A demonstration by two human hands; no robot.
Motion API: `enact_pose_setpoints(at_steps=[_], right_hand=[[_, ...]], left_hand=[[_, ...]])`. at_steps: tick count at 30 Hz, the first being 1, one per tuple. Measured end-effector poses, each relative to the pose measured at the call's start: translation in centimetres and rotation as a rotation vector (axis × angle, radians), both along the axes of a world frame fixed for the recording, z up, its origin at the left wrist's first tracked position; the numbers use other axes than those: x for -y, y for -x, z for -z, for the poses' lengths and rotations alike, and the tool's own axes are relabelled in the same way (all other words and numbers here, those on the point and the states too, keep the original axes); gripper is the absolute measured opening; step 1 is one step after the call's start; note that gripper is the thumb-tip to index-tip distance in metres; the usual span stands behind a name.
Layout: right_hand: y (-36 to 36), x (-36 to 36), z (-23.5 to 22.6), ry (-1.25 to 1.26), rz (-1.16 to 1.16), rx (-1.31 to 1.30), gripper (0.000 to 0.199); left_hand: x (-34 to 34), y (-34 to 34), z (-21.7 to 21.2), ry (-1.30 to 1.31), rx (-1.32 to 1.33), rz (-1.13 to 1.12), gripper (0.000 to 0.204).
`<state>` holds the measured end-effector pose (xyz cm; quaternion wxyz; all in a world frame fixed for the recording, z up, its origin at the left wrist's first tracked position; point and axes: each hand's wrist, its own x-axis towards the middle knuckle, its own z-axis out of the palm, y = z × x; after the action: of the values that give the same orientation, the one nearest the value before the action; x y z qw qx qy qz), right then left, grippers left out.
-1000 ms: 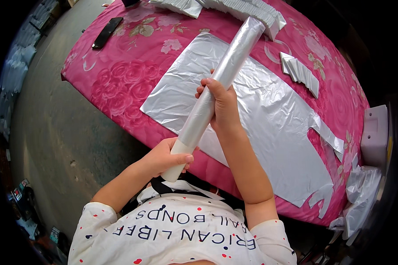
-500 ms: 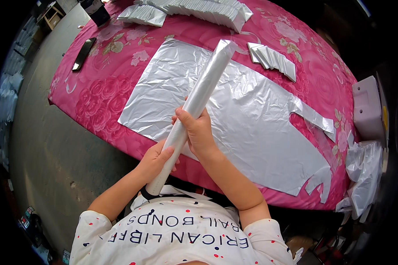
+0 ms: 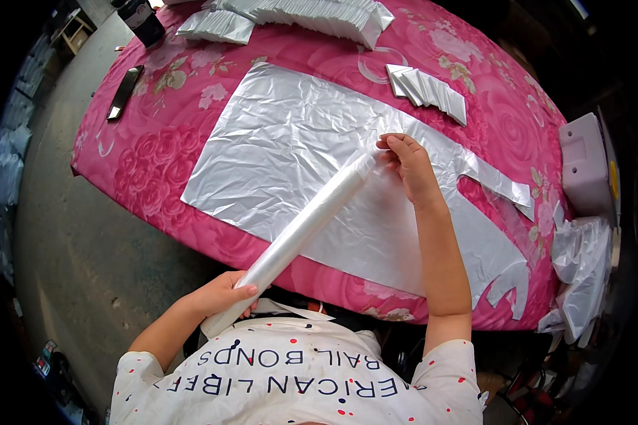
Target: The person wraps small white rectangular items in clear plastic film on a pink floral tablecloth. They unroll the film, place an item, fold the film around it, and set the wrapped unit aside. The process repeats with multiple items.
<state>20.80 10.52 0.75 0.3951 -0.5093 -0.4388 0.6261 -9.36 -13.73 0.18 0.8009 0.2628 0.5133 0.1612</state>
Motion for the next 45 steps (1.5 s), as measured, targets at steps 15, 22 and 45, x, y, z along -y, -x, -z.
enact_pose_setpoints(at_steps=[15,22,45], right_hand=[[0.3,0.9,-1.4,0.027,-0.48,0.241,0.017],[-6.5,-2.8,-0.2,-0.161,-0.123,0.389,0.016],[-5.5,-4.9,0.2,-0.2,-0.21,0.516,0.017]], left_hand=[[0.1,-0.1,-0.4,-0.054,-0.039,0.056,0.056],[0.2,1.4,-1.1,0.056,0.007,0.137,0.06],[-13.7,-7.8,-2.3,-1.868,-0.675,0.6,0.04]])
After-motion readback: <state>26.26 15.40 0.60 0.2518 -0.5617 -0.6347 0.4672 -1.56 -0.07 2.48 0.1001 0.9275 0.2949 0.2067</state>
